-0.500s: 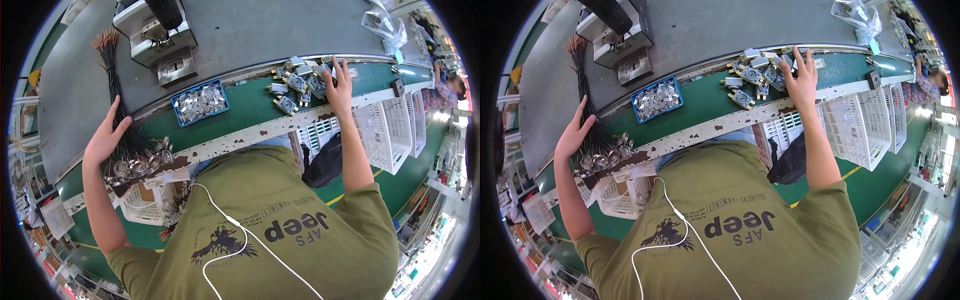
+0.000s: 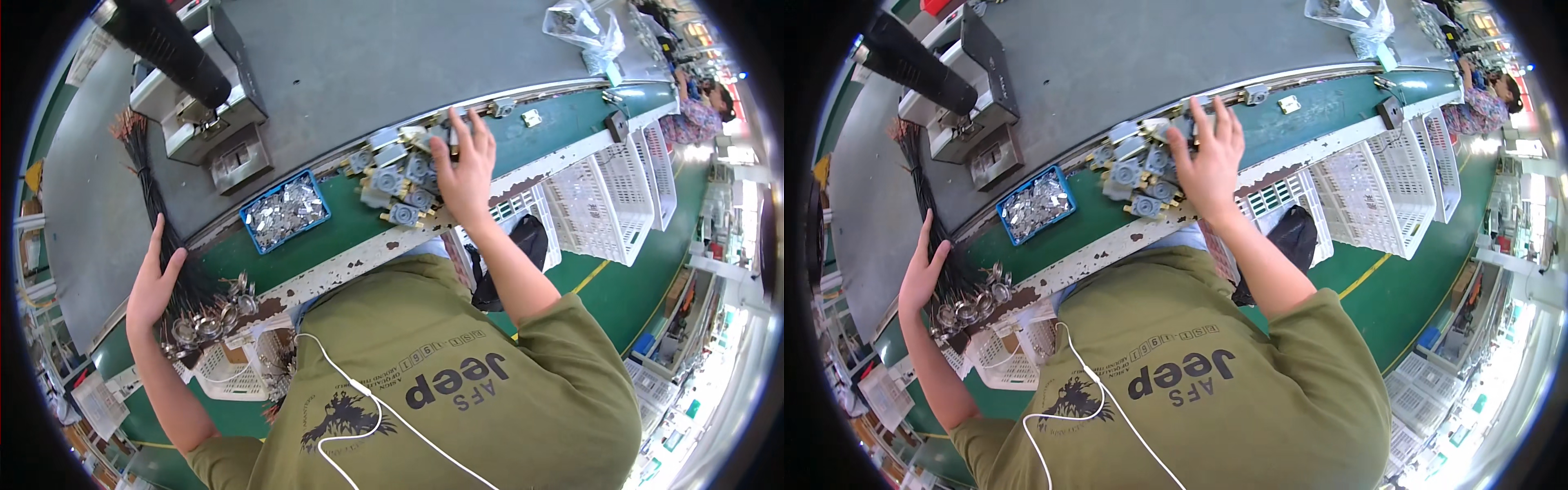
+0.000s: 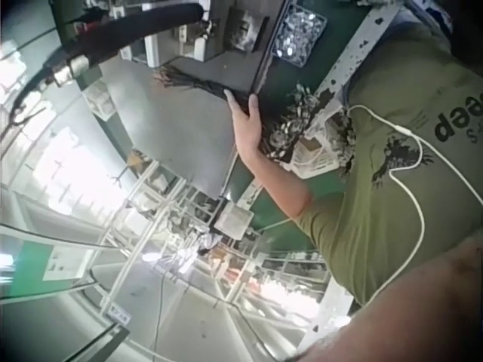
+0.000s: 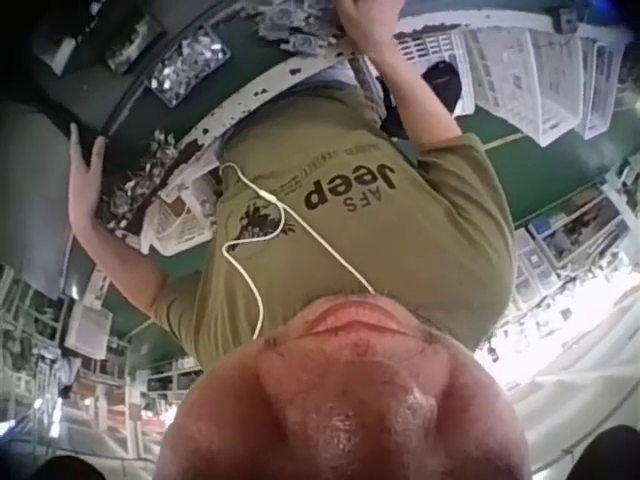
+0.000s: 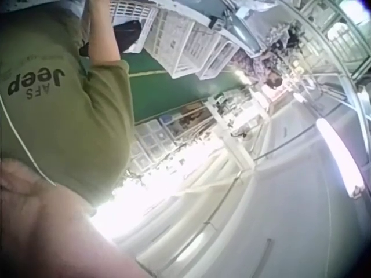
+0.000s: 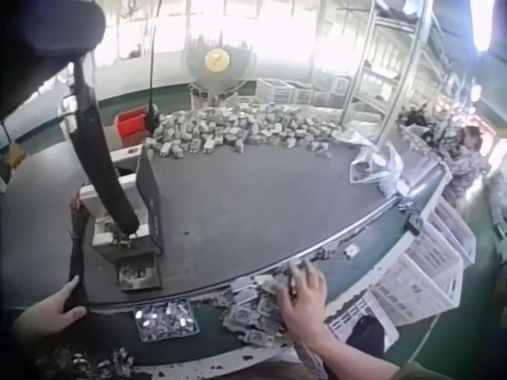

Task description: Assembling electrical wiring harnesses by connecting wires to components and securing them using a powered screwdriver at a factory station.

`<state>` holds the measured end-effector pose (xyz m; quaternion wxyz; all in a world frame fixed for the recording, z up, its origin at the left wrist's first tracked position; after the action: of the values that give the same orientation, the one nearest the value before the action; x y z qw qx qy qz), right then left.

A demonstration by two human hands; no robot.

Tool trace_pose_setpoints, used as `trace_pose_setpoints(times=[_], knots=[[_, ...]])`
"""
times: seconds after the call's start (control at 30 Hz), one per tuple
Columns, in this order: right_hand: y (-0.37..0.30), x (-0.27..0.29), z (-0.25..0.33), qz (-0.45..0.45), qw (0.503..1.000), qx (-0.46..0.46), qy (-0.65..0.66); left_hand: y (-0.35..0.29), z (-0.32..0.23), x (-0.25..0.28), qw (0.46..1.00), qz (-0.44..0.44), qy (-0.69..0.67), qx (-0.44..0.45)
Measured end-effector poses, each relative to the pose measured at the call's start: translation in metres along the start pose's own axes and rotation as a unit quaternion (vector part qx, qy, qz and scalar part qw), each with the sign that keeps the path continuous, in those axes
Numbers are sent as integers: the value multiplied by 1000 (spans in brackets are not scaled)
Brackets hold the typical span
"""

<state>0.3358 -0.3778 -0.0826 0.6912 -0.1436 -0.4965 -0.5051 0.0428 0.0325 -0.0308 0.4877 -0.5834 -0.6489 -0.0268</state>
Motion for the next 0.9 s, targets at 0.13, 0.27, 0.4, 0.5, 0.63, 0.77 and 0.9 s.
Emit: trace_pose_setpoints(times=[0.13, 0.27, 0.4, 0.5, 0.63, 0.77, 0.9], knots=[[-3, -12, 19, 25, 999, 16, 28, 5, -3, -1, 1000, 8, 4, 0], [-4, -10, 24, 53, 997, 3, 51, 4, -1, -1, 1000, 4, -9, -4], [-4, -2, 14, 83, 996, 27, 26, -3, 3, -3, 1000, -9, -28, 10], [0, 14, -7, 52, 998, 37, 6, -5, -4, -2, 1000, -14, -9, -13], [29, 14, -68, 61, 997, -46, -29, 4, -7, -2, 1000, -19, 3, -24], [26, 6, -56, 97, 994, -51, -4, 6, -11, -2, 1000, -19, -3, 2], [25, 6, -26, 81, 995, 62, 18, -8, 7, 2, 999, -24, -36, -11]])
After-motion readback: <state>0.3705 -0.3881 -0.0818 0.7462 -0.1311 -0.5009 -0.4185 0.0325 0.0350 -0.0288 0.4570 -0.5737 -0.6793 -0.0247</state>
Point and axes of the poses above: each hand's wrist, its own y-axis towards the middle knuckle, its own x-axis out of the back of the hand, z = x × y, the point moved 6 cm from there along y, towards the middle knuckle, and after that the axes turned 11 degrees about z, right-handed, at the moved point
